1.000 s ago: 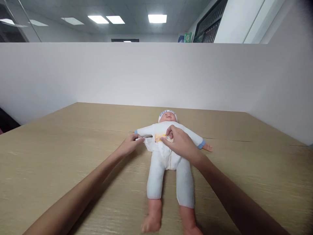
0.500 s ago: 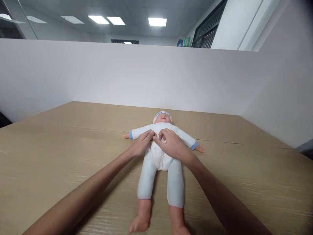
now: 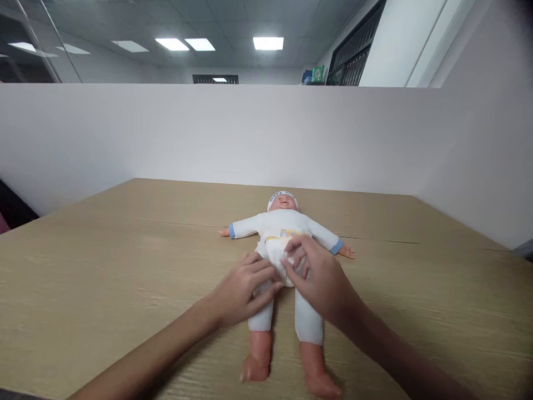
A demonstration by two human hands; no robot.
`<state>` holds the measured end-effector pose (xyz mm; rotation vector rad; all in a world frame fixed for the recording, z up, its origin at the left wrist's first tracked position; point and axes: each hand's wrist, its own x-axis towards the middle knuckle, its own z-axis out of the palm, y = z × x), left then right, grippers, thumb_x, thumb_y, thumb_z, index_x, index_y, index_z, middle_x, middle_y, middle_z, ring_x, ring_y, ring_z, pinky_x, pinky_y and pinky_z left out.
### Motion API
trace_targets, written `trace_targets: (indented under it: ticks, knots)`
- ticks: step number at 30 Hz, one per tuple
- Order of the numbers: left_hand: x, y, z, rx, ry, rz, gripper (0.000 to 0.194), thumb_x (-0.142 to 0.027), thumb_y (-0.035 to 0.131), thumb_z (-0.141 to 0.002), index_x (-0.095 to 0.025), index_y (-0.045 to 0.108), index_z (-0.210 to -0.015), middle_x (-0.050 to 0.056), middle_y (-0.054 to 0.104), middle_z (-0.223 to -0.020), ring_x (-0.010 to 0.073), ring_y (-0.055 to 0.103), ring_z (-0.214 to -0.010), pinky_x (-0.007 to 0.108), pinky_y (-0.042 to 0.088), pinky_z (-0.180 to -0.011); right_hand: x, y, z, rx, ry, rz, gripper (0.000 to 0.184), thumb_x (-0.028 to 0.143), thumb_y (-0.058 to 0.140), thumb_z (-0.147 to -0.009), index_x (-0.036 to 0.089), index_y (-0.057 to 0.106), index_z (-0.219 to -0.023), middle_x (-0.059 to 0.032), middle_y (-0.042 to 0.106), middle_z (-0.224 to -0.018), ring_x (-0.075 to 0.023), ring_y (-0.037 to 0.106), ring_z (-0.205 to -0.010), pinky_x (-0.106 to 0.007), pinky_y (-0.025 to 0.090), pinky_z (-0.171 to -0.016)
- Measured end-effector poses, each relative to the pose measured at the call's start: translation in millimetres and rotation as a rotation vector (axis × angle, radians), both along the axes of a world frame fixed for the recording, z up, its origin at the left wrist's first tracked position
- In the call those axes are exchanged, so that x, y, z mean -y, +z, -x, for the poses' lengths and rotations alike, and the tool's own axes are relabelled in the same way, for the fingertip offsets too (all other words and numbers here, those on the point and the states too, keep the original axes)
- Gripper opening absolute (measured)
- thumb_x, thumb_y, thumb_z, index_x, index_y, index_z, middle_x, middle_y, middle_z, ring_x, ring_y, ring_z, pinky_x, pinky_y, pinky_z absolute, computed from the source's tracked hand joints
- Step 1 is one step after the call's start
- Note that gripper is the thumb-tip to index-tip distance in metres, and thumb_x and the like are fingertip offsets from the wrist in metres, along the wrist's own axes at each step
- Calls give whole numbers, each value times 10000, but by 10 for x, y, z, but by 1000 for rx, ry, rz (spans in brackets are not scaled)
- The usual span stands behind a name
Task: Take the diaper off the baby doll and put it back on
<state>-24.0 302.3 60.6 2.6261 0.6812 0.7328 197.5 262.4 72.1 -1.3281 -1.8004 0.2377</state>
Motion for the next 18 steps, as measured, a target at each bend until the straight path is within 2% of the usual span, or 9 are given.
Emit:
trace_targets:
  ticks: [2, 5, 8, 11, 14, 18]
  knots:
    - [89, -9, 62, -91, -20, -7, 242, -354, 518, -1130, -229, 725, -1121, 64, 763, -1155, 258, 570, -1058, 414, 429, -968, 309, -132, -15, 5, 145, 118, 73, 257, 609, -1018, 249, 648, -1080, -35, 746, -1015, -176, 716, -838, -284, 542, -709]
    - [100, -28, 96, -139, 59, 54, 192, -361, 573, -1108, -243, 722, -1136, 43, 764, -1193, 266, 569, -1111, 418, 416, -1001, 490, -377, -136, 99, 155, 136, 133, 269, 551, -1070, 244, 680, -1093, -31, 771, -1030, -178, 753, -858, -296, 558, -757]
    - [26, -47, 52, -139, 177, 125, 169, -389, 670, -1051, -226, 699, -1083, 38, 772, -1127, 268, 580, -1091, 416, 421, -995, 366, -546, -289, 183, 4, 112, 157, 320, 565, -1085, 240, 697, -1056, -3, 756, -876, -187, 739, -748, -304, 499, -684]
    - [-62, -78, -40, -110, 249, 180, 273, -482, 730, -1015, -212, 696, -992, 30, 775, -1017, 264, 585, -1046, 411, 427, -980, 191, -611, -344, 248, -96, 108, 205, 388, 613, -1083, 236, 688, -967, 21, 707, -747, -182, 685, -644, -304, 401, -614]
    - [-129, -136, -134, -87, 260, 202, 328, -511, 771, -989, -208, 705, -882, 20, 765, -933, 256, 594, -1016, 405, 419, -973, 125, -659, -307, 307, -99, 33, 307, 390, 629, -1086, 230, 636, -825, 23, 666, -720, -162, 620, -597, -308, 354, -605]
    - [-166, -234, -190, -55, 268, 192, 276, -375, 821, -946, -192, 678, -798, 21, 746, -899, 246, 594, -997, 391, 413, -937, 141, -746, -268, 343, -101, -49, 354, 368, 609, -1101, 224, 633, -779, 15, 628, -729, -152, 595, -595, -305, 338, -602]
